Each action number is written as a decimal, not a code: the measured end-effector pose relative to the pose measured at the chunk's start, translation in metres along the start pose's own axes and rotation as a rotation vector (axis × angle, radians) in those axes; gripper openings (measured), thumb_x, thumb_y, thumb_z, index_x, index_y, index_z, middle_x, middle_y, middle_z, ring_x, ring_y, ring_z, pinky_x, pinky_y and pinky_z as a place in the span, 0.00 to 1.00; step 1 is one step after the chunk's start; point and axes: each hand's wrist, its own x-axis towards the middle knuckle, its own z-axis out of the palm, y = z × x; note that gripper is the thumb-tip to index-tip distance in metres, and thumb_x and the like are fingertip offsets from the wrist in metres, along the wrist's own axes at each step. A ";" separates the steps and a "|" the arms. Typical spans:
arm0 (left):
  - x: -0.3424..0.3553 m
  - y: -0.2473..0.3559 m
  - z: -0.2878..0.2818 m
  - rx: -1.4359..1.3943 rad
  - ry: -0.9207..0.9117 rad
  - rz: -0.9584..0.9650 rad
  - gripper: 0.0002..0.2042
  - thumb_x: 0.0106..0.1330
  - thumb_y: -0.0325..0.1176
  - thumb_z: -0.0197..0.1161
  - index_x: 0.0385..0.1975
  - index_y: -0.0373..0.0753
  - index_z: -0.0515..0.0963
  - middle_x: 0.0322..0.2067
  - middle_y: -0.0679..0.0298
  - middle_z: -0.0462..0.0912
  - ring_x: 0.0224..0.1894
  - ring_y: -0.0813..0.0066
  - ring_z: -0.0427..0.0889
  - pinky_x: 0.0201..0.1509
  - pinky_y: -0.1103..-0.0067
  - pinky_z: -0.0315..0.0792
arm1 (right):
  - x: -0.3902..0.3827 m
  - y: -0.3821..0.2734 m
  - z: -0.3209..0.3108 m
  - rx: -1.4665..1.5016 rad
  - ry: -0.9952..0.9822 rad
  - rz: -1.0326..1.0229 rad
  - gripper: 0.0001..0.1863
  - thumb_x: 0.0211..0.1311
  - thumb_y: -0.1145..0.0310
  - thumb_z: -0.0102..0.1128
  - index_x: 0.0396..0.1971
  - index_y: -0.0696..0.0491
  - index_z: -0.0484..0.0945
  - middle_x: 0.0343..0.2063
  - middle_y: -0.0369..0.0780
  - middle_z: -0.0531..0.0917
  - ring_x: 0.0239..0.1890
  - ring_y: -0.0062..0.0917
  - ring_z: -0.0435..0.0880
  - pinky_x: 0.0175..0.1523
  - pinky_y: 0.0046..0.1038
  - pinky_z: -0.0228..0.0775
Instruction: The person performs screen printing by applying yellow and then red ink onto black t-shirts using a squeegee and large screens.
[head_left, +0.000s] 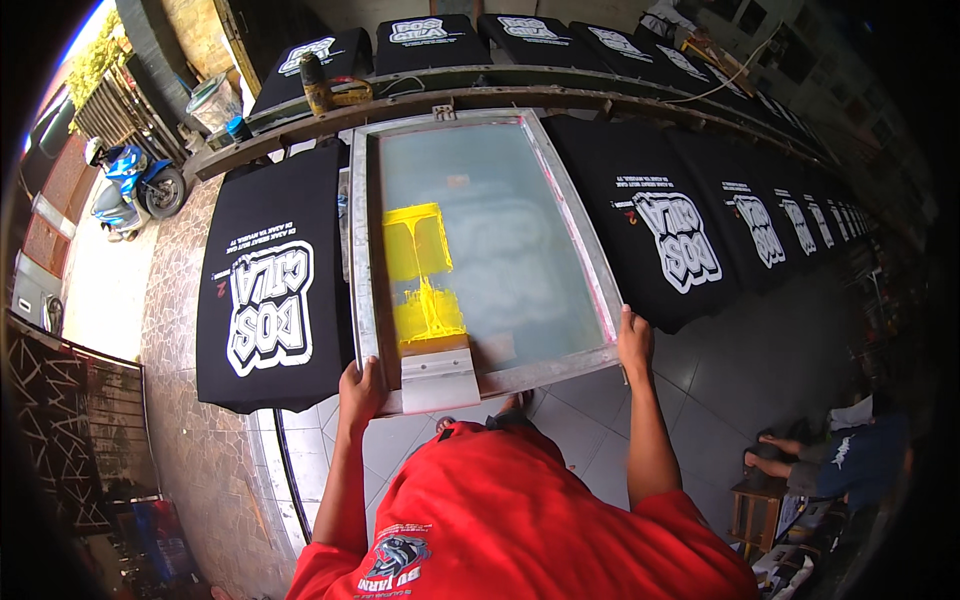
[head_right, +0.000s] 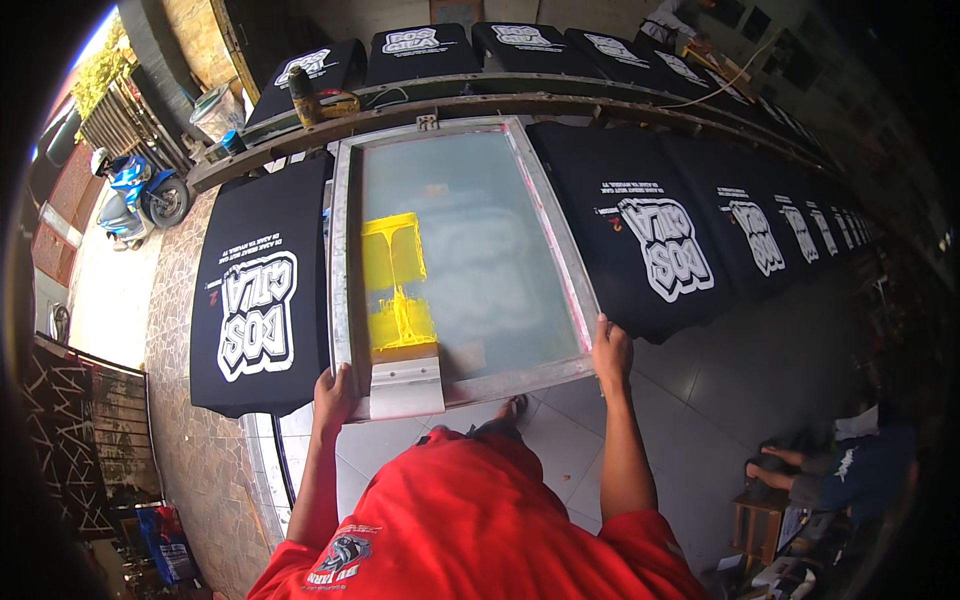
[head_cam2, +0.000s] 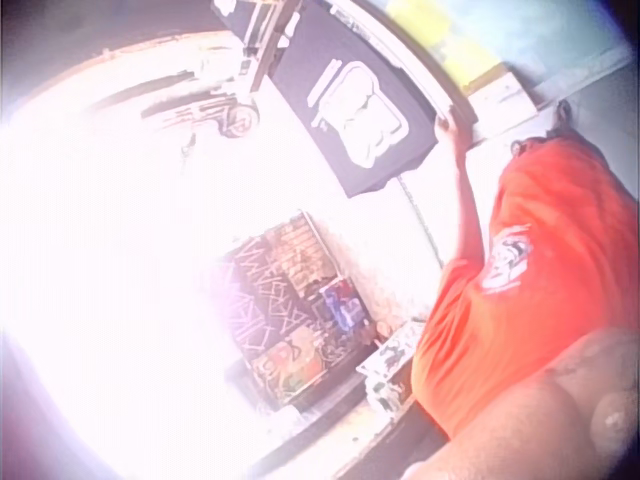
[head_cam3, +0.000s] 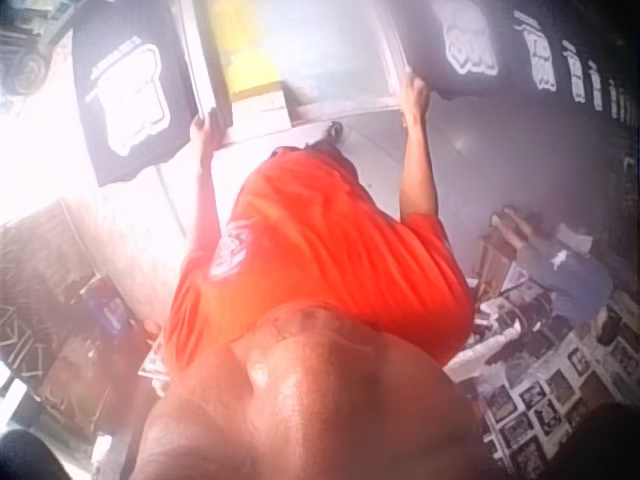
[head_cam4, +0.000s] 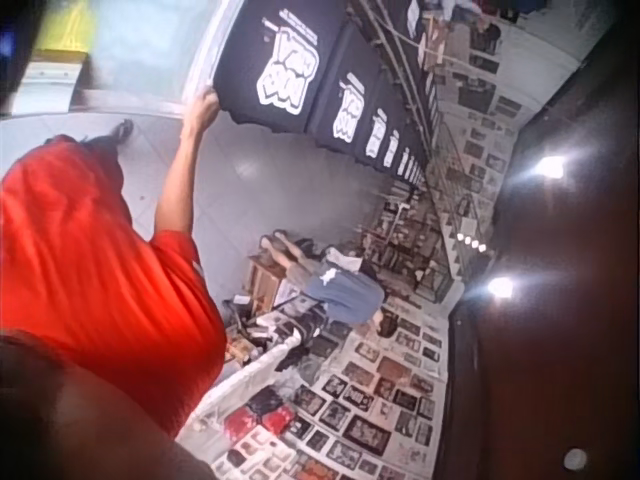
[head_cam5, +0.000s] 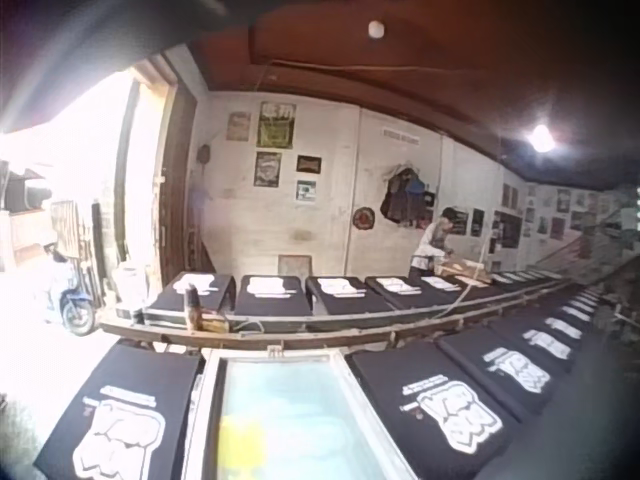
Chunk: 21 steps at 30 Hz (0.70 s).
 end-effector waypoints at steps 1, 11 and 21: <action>-0.004 0.013 0.001 -0.019 -0.016 -0.020 0.17 0.72 0.41 0.53 0.32 0.29 0.75 0.19 0.65 0.75 0.21 0.84 0.69 0.23 0.78 0.64 | 0.001 0.000 -0.002 -0.008 -0.016 0.023 0.28 0.71 0.51 0.41 0.31 0.62 0.80 0.31 0.56 0.81 0.39 0.54 0.80 0.43 0.46 0.68; -0.006 0.016 0.004 0.002 -0.006 -0.029 0.17 0.73 0.40 0.51 0.35 0.28 0.76 0.21 0.63 0.78 0.23 0.81 0.72 0.26 0.78 0.67 | 0.005 0.000 0.002 0.002 -0.006 0.012 0.28 0.71 0.51 0.41 0.29 0.62 0.79 0.30 0.56 0.81 0.38 0.54 0.80 0.41 0.45 0.68; 0.008 -0.023 0.008 -0.042 -0.057 -0.110 0.14 0.74 0.38 0.51 0.37 0.31 0.76 0.23 0.70 0.74 0.25 0.85 0.66 0.28 0.81 0.64 | 0.017 0.018 0.013 0.057 -0.049 -0.015 0.29 0.70 0.48 0.43 0.25 0.60 0.77 0.27 0.55 0.80 0.35 0.54 0.79 0.39 0.46 0.68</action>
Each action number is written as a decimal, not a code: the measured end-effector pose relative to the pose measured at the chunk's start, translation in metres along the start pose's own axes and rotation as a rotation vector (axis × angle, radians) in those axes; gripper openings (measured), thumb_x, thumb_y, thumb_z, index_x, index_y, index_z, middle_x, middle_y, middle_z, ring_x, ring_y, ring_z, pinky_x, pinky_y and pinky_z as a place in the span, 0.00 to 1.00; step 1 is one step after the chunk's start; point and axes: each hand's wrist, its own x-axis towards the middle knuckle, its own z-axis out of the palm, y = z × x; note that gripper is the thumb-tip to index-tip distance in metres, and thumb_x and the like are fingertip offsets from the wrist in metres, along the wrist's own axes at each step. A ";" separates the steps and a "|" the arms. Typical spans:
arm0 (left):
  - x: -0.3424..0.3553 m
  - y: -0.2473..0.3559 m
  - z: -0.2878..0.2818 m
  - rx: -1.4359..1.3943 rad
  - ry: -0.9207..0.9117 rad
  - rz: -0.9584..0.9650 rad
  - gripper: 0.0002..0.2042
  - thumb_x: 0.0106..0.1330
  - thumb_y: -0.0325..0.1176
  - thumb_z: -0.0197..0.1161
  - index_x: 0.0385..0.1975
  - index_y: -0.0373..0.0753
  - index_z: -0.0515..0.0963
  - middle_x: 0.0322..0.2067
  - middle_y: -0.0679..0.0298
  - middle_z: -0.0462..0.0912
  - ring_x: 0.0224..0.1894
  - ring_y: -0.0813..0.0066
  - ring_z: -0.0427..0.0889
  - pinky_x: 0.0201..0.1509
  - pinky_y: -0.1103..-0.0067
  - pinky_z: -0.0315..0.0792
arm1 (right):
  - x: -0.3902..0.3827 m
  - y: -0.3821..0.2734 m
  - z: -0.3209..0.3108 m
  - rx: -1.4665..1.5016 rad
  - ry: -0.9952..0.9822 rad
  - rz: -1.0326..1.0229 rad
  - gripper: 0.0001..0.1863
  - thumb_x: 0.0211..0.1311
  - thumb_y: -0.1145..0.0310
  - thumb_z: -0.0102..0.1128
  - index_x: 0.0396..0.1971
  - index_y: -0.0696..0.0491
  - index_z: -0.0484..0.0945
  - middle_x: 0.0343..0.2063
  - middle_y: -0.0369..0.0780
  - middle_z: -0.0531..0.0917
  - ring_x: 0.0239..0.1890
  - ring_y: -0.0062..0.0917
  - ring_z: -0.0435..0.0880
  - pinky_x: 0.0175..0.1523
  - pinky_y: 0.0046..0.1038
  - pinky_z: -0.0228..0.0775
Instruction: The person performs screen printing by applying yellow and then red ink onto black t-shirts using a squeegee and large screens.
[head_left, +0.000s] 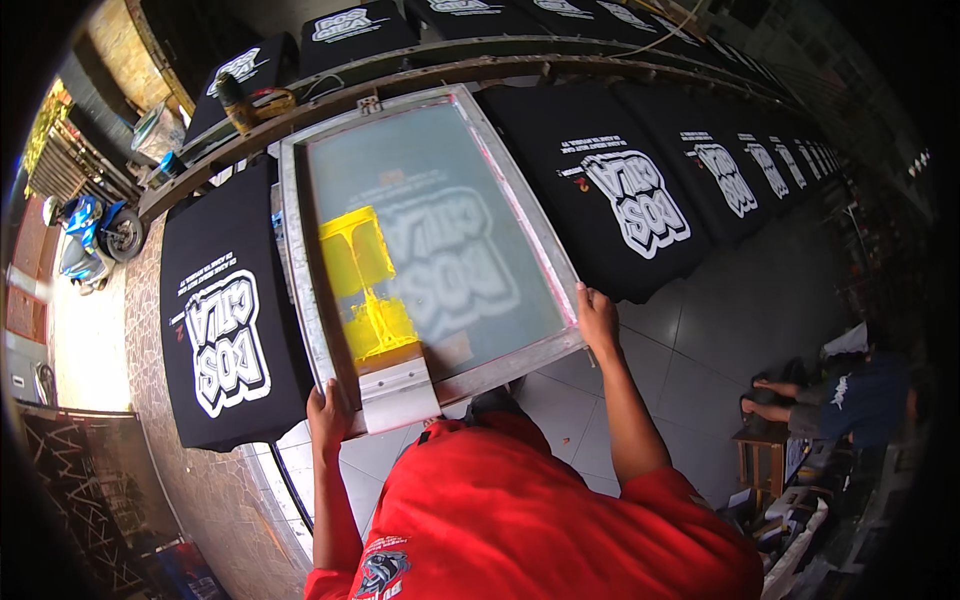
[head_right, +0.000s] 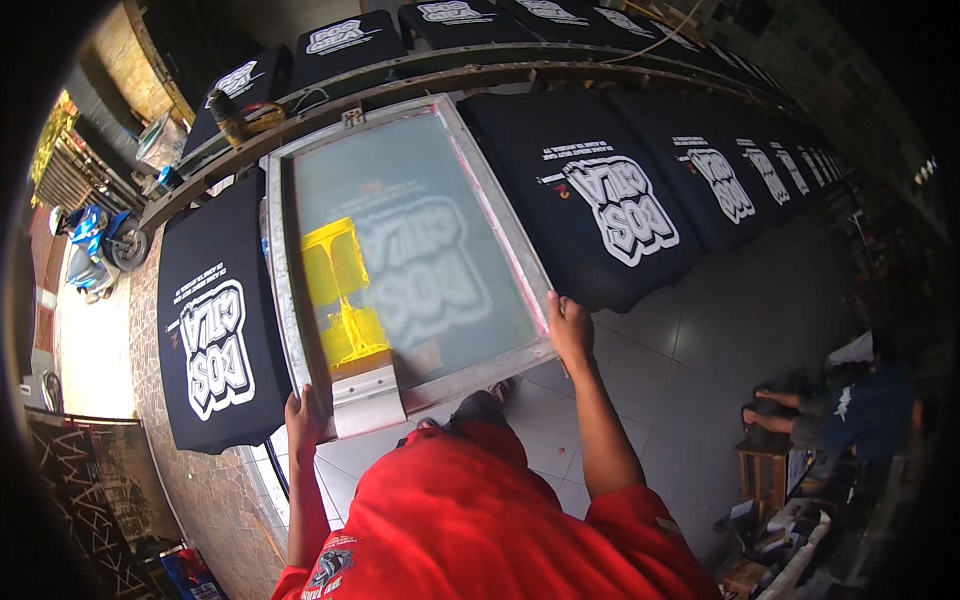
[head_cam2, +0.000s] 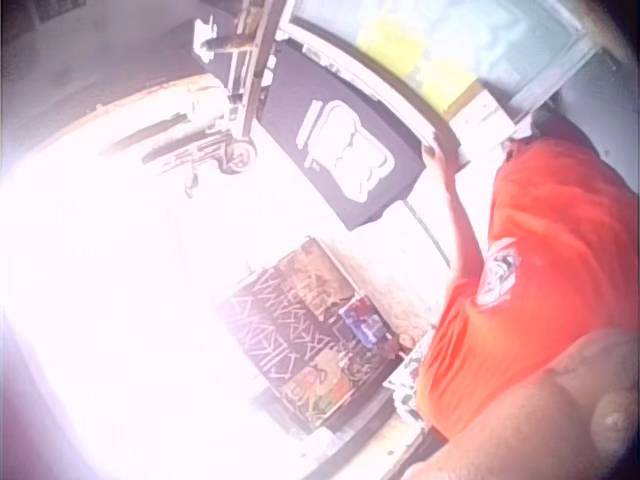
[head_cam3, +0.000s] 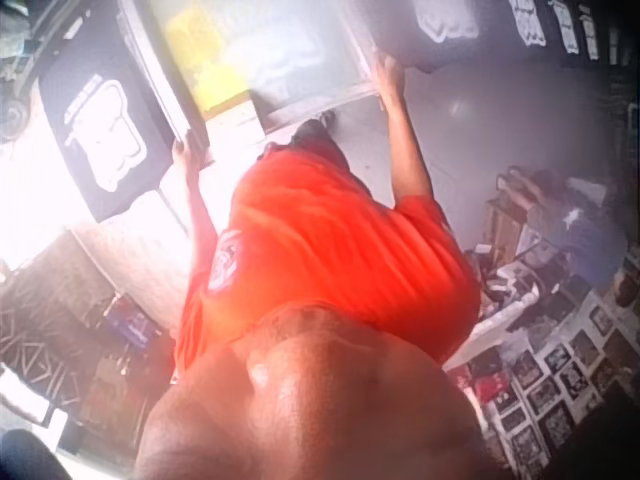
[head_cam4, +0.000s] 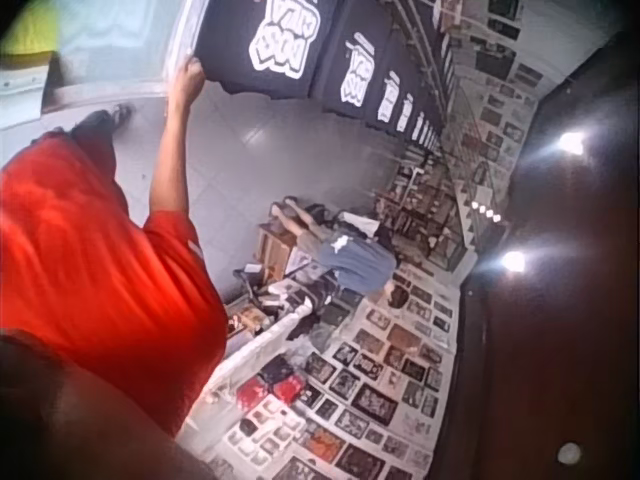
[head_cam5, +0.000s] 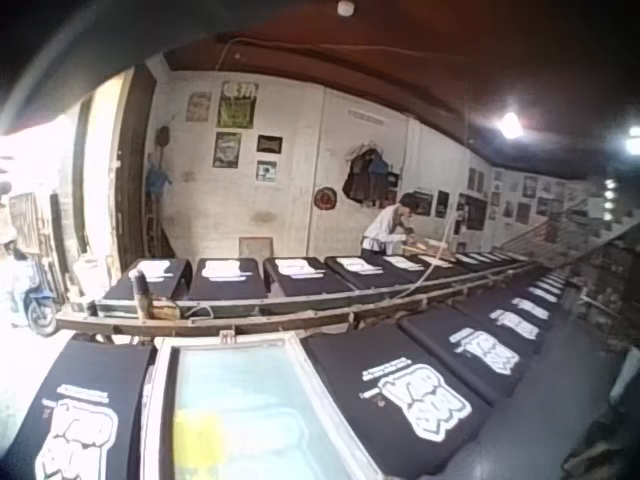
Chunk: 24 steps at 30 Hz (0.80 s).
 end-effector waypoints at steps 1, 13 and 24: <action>0.002 -0.003 0.003 0.015 0.007 0.004 0.14 0.74 0.38 0.51 0.38 0.31 0.76 0.24 0.71 0.74 0.26 0.85 0.66 0.28 0.81 0.63 | 0.000 0.003 0.004 -0.011 -0.012 0.034 0.28 0.69 0.48 0.44 0.26 0.60 0.77 0.28 0.56 0.80 0.36 0.54 0.79 0.40 0.46 0.68; 0.000 -0.027 -0.011 0.181 0.157 -0.094 0.17 0.74 0.46 0.49 0.32 0.37 0.69 0.22 0.72 0.64 0.25 0.83 0.60 0.27 0.78 0.59 | -0.001 0.002 -0.008 0.298 -0.224 0.013 0.23 0.65 0.51 0.54 0.36 0.60 0.70 0.31 0.57 0.80 0.37 0.55 0.79 0.41 0.47 0.69; -0.001 -0.009 -0.023 0.122 0.115 -0.281 0.17 0.74 0.49 0.49 0.25 0.45 0.67 0.18 0.78 0.59 0.20 0.89 0.54 0.22 0.85 0.50 | 0.019 0.038 0.010 0.375 -0.403 -0.143 0.25 0.63 0.50 0.60 0.28 0.61 0.68 0.20 0.51 0.75 0.24 0.46 0.78 0.29 0.42 0.67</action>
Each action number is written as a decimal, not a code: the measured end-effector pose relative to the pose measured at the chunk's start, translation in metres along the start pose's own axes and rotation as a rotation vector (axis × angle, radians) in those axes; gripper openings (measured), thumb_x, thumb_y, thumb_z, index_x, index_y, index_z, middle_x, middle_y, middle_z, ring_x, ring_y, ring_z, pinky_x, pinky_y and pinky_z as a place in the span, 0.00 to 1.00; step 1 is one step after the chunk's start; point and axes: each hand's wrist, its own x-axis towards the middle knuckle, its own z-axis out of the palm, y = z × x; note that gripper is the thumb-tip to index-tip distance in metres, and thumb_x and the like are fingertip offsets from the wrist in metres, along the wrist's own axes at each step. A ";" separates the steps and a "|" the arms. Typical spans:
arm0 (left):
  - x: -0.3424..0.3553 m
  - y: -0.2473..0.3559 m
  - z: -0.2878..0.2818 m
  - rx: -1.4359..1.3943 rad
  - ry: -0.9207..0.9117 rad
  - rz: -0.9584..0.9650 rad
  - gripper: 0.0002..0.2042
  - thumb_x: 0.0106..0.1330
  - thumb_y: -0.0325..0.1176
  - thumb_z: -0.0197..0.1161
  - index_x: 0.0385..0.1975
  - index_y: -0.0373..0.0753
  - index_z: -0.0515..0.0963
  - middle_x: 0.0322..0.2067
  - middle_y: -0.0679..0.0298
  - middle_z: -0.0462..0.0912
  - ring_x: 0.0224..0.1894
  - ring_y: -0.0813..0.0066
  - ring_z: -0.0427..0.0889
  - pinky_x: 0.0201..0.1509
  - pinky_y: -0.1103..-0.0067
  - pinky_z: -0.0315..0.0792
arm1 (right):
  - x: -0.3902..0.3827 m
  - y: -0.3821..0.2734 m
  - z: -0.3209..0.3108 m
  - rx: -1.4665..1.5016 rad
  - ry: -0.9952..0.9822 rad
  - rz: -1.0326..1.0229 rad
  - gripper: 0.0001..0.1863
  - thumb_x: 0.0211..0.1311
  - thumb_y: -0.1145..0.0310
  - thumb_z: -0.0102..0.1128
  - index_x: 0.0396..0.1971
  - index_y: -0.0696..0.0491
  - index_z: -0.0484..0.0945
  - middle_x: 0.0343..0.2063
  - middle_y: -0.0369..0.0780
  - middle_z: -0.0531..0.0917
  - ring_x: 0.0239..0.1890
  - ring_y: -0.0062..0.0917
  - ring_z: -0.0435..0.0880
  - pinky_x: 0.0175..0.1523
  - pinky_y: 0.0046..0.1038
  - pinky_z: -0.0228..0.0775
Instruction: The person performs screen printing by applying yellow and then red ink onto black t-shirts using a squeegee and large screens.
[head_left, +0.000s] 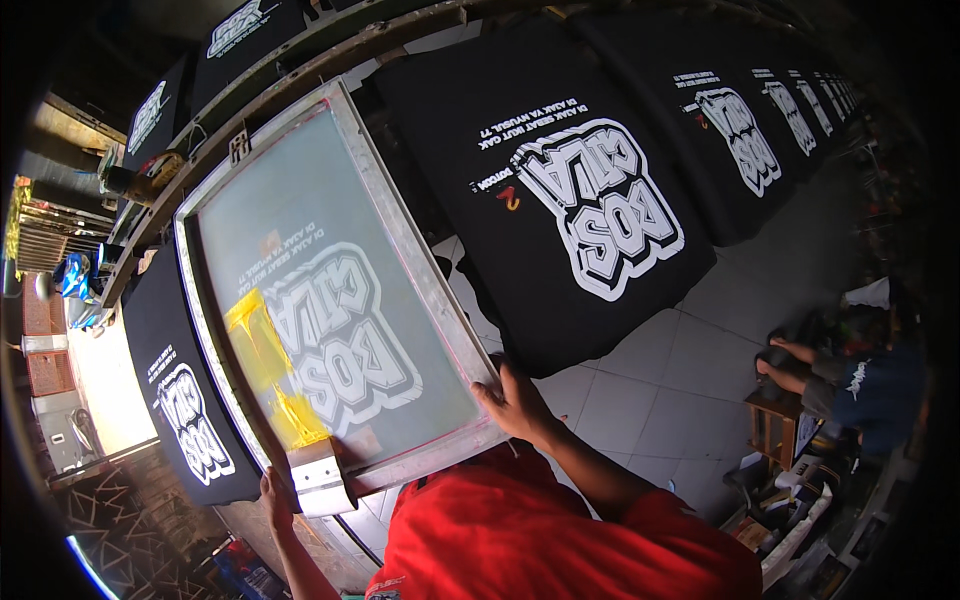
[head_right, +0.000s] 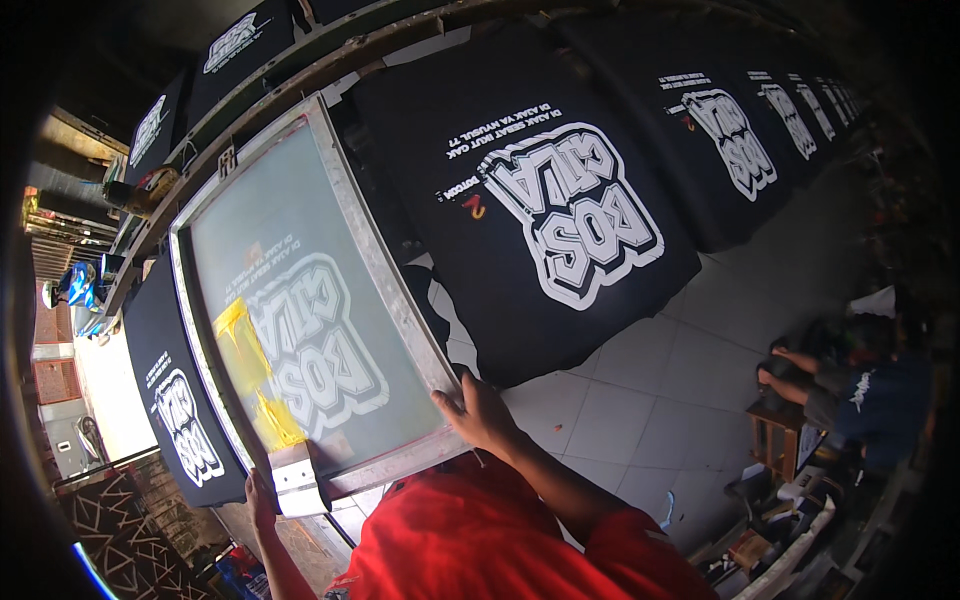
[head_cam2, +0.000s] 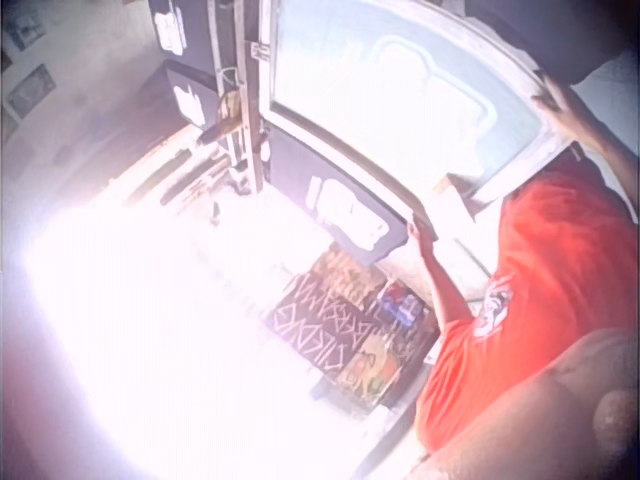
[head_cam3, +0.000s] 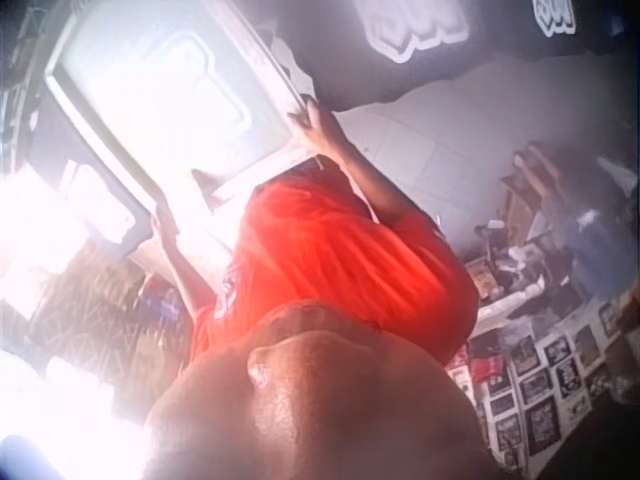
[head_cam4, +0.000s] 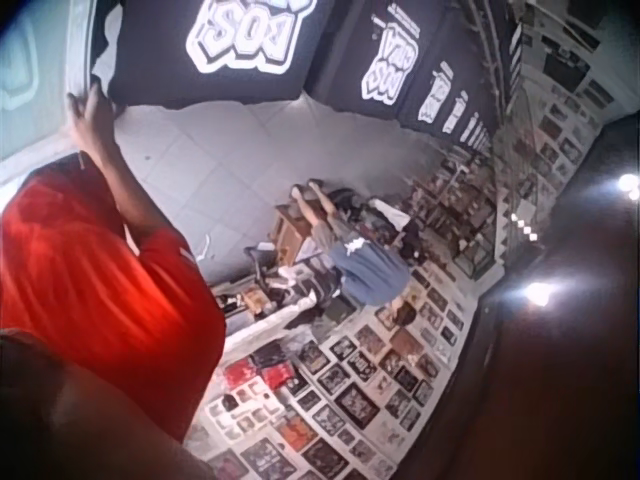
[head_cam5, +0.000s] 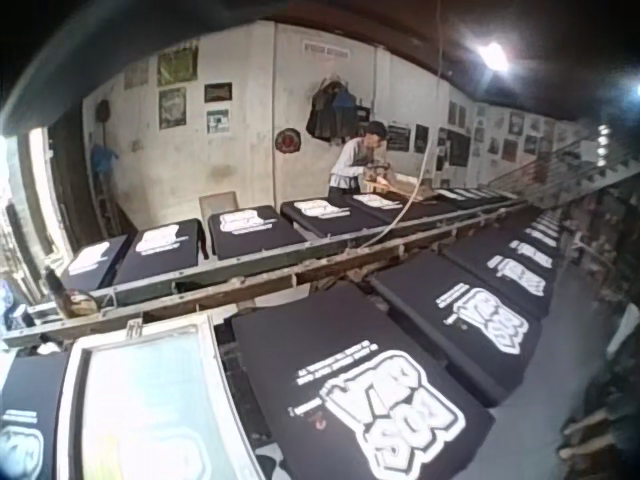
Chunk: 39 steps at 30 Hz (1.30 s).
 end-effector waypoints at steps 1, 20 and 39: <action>0.001 -0.005 0.000 0.000 0.013 0.008 0.17 0.75 0.49 0.48 0.26 0.44 0.68 0.19 0.78 0.60 0.21 0.89 0.55 0.22 0.84 0.52 | 0.001 0.003 0.002 0.025 0.028 -0.030 0.25 0.62 0.50 0.60 0.28 0.61 0.68 0.20 0.51 0.75 0.24 0.46 0.77 0.29 0.42 0.67; -0.011 0.005 0.013 0.121 0.154 0.048 0.18 0.75 0.49 0.47 0.27 0.42 0.66 0.21 0.76 0.58 0.24 0.87 0.55 0.26 0.82 0.52 | 0.002 0.000 0.000 0.046 -0.065 0.085 0.24 0.59 0.52 0.63 0.39 0.59 0.71 0.26 0.50 0.78 0.26 0.46 0.81 0.32 0.41 0.72; -0.009 -0.001 0.017 0.004 0.191 0.014 0.17 0.75 0.47 0.48 0.33 0.39 0.70 0.23 0.76 0.60 0.25 0.88 0.56 0.26 0.84 0.54 | -0.001 0.000 -0.003 0.025 -0.106 0.071 0.27 0.63 0.56 0.61 0.49 0.65 0.68 0.41 0.58 0.76 0.39 0.48 0.80 0.43 0.37 0.72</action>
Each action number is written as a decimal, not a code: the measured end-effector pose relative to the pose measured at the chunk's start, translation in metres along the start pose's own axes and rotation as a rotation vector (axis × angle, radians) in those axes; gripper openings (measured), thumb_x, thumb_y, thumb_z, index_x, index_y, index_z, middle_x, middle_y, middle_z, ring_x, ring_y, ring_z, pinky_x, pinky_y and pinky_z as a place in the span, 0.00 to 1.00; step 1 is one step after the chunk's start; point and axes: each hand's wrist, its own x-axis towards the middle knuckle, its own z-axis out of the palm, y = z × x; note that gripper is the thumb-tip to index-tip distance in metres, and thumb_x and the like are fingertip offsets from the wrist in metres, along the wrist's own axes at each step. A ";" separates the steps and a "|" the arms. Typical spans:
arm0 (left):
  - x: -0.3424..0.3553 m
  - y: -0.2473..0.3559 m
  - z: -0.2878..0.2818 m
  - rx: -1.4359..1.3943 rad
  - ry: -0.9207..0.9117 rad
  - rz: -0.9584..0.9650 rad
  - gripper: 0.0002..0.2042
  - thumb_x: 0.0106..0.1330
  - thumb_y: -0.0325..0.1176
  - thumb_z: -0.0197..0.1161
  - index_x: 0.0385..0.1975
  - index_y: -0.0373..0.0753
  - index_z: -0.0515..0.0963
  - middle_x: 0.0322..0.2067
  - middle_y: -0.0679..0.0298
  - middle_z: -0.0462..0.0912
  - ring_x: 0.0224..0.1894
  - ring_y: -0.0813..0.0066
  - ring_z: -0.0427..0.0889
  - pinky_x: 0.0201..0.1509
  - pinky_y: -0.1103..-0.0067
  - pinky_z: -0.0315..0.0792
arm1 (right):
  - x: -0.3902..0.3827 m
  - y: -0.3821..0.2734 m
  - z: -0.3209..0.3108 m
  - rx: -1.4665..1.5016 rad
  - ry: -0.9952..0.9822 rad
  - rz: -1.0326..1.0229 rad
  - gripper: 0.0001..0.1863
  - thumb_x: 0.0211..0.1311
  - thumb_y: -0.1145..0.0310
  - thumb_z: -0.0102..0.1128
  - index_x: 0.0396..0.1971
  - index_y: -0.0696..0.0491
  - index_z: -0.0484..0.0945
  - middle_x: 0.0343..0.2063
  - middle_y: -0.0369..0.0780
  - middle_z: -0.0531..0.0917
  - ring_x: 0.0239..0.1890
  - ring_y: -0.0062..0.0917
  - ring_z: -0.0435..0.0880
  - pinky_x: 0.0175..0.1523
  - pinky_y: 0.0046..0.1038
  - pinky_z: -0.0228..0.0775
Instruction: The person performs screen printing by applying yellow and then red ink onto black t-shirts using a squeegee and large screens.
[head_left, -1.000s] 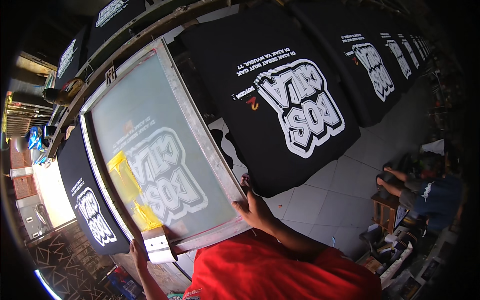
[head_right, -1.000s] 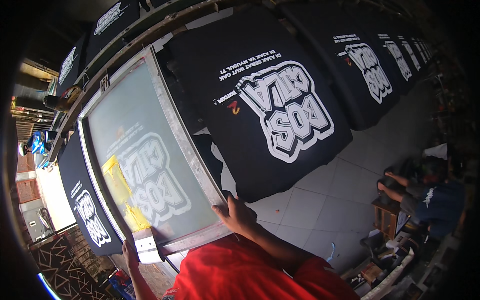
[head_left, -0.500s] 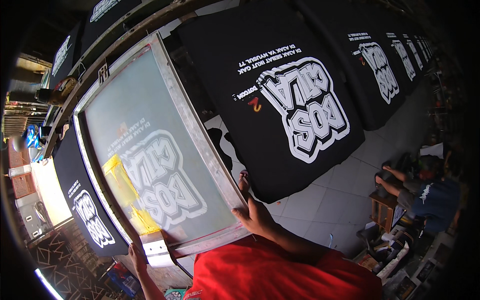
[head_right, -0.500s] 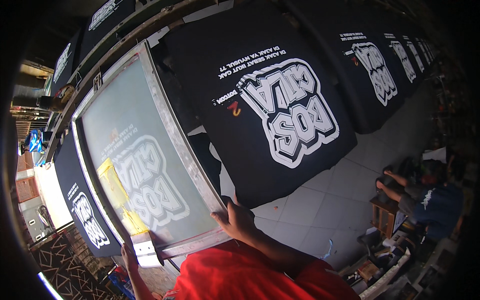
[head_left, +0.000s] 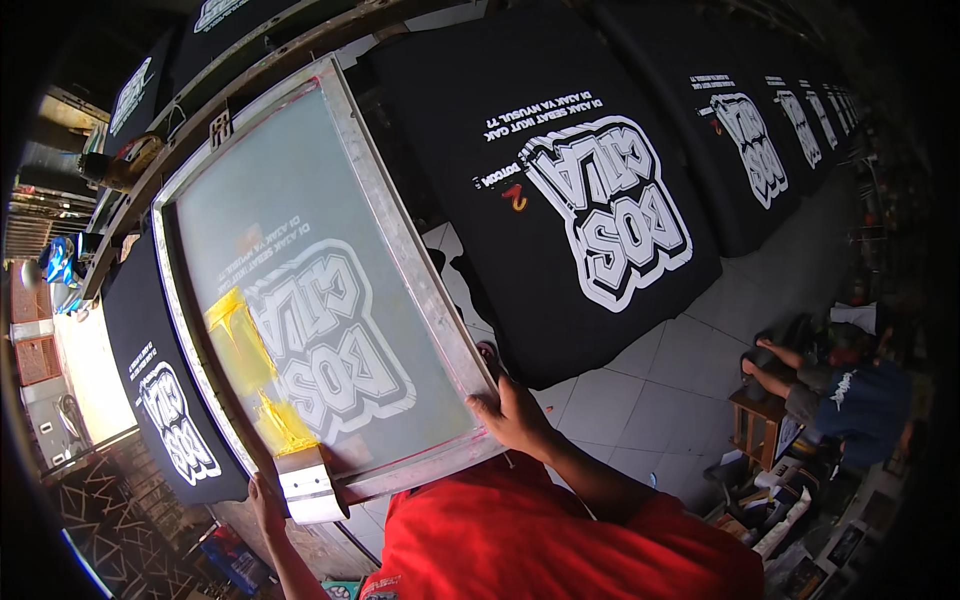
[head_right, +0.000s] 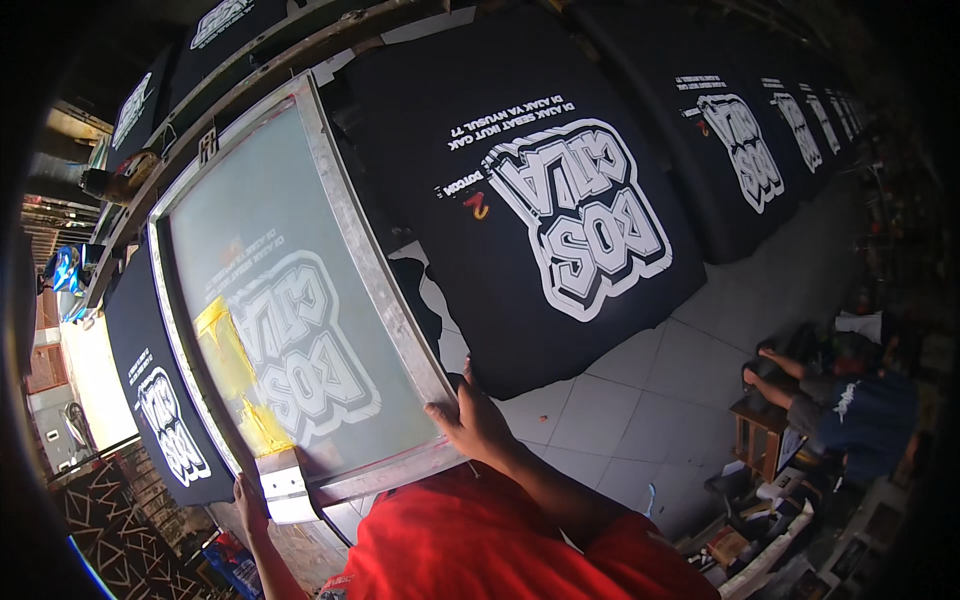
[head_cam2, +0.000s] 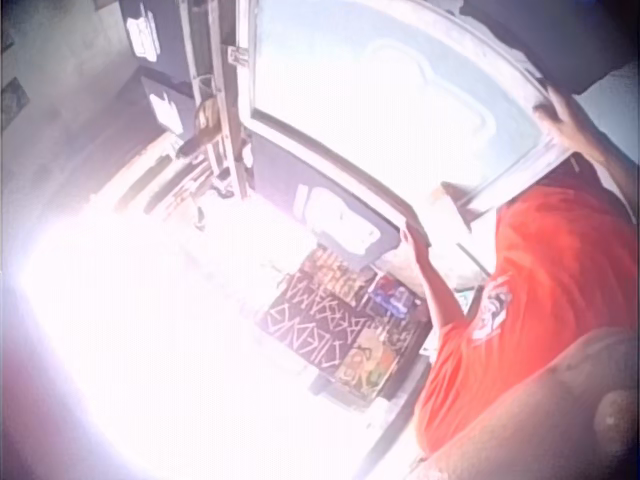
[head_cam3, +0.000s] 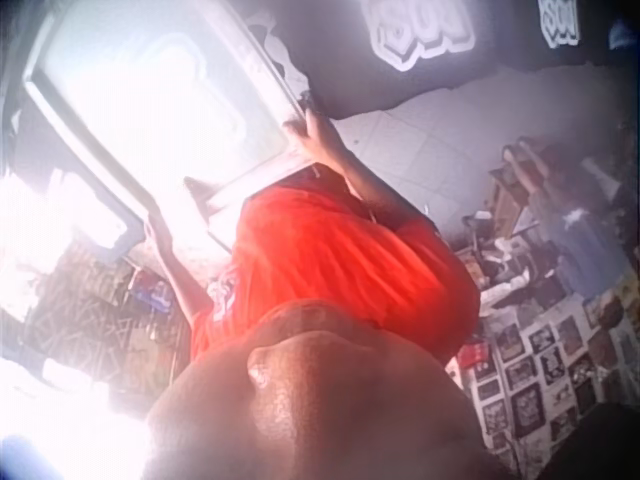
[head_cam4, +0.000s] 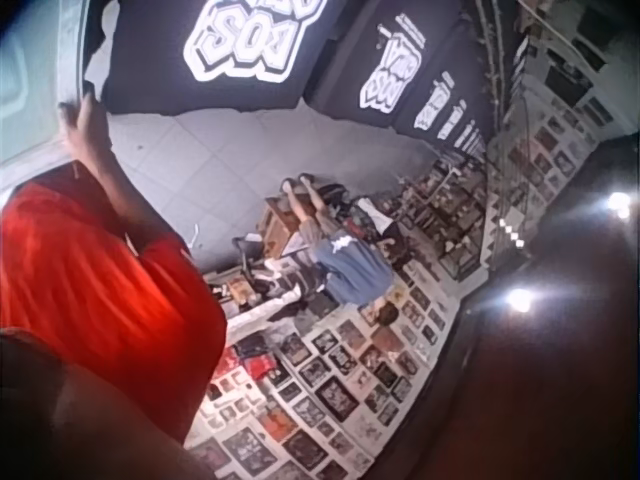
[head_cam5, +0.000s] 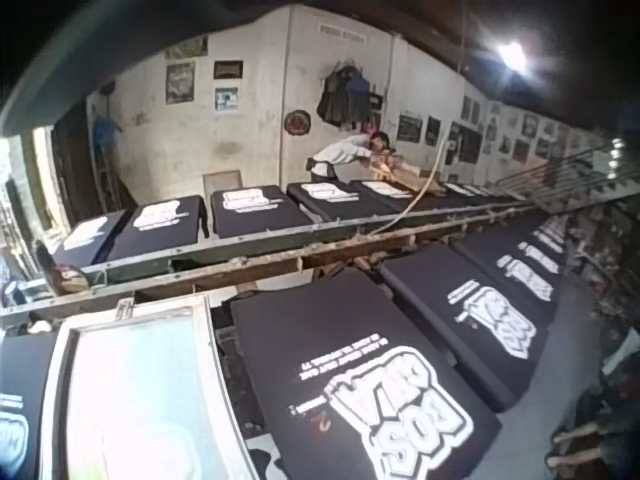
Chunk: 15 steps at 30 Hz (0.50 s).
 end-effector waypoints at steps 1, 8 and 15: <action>0.000 0.004 -0.004 0.042 -0.081 0.034 0.17 0.74 0.47 0.49 0.35 0.38 0.71 0.24 0.76 0.61 0.26 0.88 0.57 0.27 0.84 0.55 | 0.001 0.002 0.001 -0.010 -0.001 0.002 0.28 0.62 0.54 0.61 0.47 0.65 0.68 0.45 0.62 0.74 0.40 0.50 0.80 0.44 0.39 0.73; 0.008 0.003 -0.003 -0.114 -0.105 -0.022 0.19 0.71 0.50 0.55 0.40 0.37 0.74 0.25 0.74 0.68 0.27 0.87 0.67 0.26 0.85 0.62 | 0.002 -0.017 0.000 -0.307 0.023 0.103 0.30 0.62 0.46 0.57 0.40 0.65 0.72 0.33 0.57 0.79 0.39 0.52 0.80 0.43 0.45 0.71; 0.011 0.022 0.009 -0.301 -0.361 0.084 0.12 0.72 0.41 0.56 0.29 0.41 0.74 0.16 0.78 0.66 0.17 0.91 0.62 0.17 0.86 0.54 | -0.060 -0.129 0.061 -0.579 0.299 -0.435 0.34 0.54 0.55 0.67 0.57 0.59 0.69 0.50 0.51 0.75 0.52 0.45 0.74 0.57 0.42 0.68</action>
